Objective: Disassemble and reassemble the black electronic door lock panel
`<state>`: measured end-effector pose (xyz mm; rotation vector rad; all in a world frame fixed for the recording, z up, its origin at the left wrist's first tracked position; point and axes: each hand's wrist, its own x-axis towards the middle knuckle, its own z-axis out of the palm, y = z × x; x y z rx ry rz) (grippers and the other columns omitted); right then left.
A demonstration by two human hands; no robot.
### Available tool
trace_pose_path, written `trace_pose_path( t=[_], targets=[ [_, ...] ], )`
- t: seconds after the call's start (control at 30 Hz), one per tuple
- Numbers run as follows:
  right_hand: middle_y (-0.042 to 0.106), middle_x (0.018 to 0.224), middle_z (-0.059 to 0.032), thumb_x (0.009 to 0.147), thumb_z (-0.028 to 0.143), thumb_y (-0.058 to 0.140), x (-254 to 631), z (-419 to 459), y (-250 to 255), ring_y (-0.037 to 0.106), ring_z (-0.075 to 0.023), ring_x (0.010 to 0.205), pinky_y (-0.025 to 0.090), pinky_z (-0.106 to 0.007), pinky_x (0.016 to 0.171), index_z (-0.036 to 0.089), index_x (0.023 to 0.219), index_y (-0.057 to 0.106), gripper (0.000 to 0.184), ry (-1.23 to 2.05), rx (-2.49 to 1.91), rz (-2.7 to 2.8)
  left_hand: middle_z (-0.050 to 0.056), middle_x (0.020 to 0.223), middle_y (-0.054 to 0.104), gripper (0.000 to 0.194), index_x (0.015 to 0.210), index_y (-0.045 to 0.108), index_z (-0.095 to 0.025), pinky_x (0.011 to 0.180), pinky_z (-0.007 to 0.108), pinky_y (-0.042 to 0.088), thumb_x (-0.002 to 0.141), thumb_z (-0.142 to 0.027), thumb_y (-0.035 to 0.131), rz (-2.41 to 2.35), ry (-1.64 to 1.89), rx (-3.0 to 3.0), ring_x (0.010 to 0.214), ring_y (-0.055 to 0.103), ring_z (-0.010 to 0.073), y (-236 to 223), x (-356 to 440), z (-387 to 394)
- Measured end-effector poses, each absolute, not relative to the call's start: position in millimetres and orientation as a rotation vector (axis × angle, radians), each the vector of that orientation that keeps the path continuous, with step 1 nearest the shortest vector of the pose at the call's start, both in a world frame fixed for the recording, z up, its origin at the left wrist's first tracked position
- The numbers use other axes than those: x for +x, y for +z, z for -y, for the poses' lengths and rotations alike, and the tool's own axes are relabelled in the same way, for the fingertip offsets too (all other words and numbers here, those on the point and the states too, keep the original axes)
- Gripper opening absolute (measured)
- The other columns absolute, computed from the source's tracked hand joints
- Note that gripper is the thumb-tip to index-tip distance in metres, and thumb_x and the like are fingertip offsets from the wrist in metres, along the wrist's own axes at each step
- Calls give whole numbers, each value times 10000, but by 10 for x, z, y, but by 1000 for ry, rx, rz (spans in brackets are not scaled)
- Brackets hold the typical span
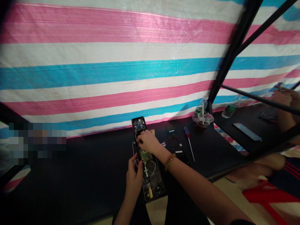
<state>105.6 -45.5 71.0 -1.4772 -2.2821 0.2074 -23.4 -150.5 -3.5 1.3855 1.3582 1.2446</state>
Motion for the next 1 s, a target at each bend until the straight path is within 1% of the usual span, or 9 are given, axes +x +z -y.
trace_pose_path(
  t=[0.27, 0.53, 0.8, 1.0],
  targets=[
    [681, 854, -23, 815, 186, 654, 1053, 459, 693, 525, -202, 927, 225, -346, 786, 214, 799, 739, 91, 243, -1493, 2238, 116, 1031, 724, 461, 1291, 506, -175, 768, 336, 536, 921, -449, 498, -1360, 1250, 1398, 882, 705, 224, -41, -241, 1513],
    [682, 821, -6, 791, 188, 661, 1051, 465, 661, 521, -190, 896, 207, -345, 774, 209, 756, 720, 73, 220, -1467, 2222, 102, 996, 717, 446, 1296, 495, -170, 763, 333, 530, 931, -426, 479, -1366, 1237, 1418, 851, 699, 215, -22, -242, 1513],
    [697, 872, -6, 781, 188, 678, 1026, 488, 678, 525, -195, 924, 206, -351, 787, 197, 777, 685, 13, 197, -1497, 2246, 100, 990, 718, 452, 1299, 497, -172, 753, 331, 530, 926, -426, 492, -1356, 1239, 1398, 831, 698, 211, -50, -246, 1515],
    [700, 901, -6, 780, 183, 681, 1012, 491, 719, 529, -194, 937, 201, -339, 774, 190, 769, 662, 24, 208, -1541, 2281, 106, 1024, 714, 457, 1314, 484, -166, 781, 338, 532, 935, -422, 478, -1371, 1226, 1408, 888, 700, 218, -68, -248, 1502]
  ],
)
